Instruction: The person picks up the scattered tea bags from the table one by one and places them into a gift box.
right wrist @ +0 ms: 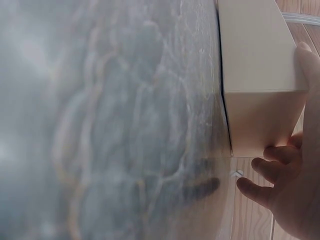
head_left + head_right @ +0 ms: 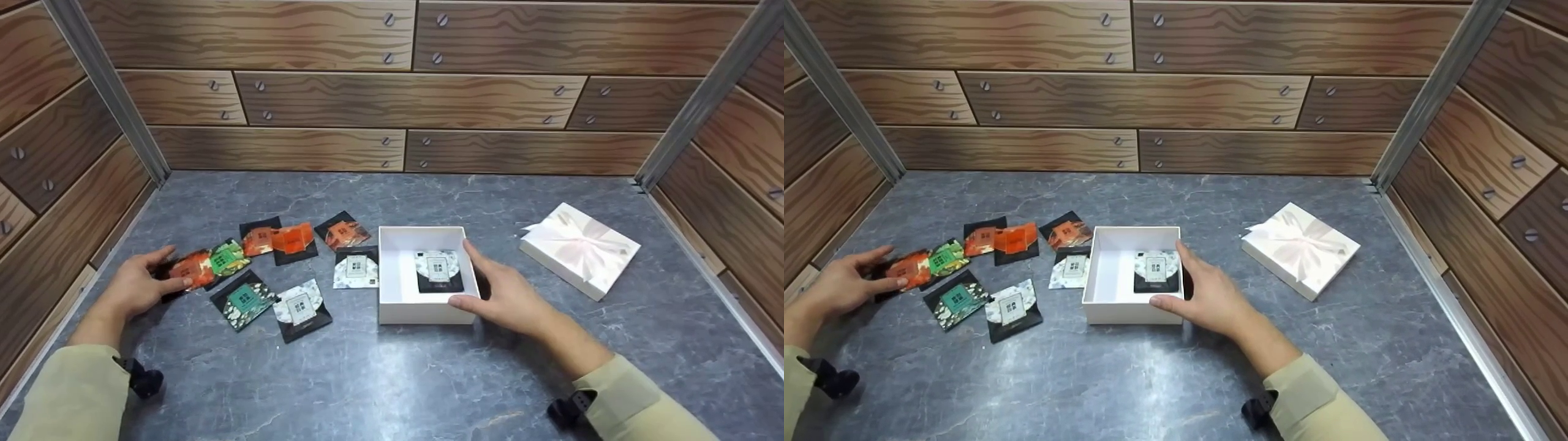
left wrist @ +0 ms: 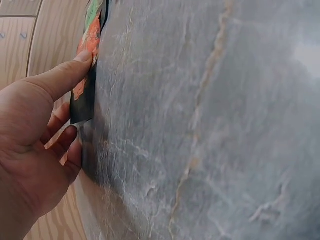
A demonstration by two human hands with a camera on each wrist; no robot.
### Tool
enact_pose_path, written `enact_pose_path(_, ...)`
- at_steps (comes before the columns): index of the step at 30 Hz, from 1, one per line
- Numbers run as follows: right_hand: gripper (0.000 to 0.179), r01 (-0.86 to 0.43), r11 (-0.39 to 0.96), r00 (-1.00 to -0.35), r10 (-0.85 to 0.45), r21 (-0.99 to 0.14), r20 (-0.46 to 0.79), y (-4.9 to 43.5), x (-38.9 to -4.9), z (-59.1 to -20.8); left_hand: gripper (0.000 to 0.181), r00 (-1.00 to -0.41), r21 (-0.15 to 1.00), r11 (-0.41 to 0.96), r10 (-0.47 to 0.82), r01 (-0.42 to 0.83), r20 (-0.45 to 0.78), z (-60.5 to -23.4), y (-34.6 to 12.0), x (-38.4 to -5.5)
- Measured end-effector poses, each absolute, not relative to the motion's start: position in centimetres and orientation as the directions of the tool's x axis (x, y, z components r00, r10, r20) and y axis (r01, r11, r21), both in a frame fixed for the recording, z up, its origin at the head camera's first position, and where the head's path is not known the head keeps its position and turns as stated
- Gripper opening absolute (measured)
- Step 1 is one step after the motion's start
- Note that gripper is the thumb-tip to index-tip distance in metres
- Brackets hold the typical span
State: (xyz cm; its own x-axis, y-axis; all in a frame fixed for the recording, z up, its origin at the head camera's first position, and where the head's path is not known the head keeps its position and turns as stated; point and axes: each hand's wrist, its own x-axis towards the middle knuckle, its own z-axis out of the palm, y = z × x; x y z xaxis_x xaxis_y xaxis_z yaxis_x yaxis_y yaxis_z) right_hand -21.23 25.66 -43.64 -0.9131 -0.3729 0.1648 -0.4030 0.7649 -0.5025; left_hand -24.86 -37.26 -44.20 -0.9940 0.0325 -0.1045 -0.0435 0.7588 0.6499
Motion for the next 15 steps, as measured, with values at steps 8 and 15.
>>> enact_pose_path(8, 0.108, -0.391, 0.767, -0.918, -0.365, -0.509, 0.155, 25.63, -21.19, -43.55, 0.088, -0.996, 0.648, 0.76, 0.016, -0.044, -0.087, -43.7, -37.61, -24.43)
enact_pose_path(15, 0.108, -0.39, 0.765, -0.918, -0.365, -0.512, 0.154, 25.6, -21.19, -43.49, 0.082, -0.997, 0.651, 0.758, 0.019, -0.039, -0.081, -43.24, -37.97, -23.9)
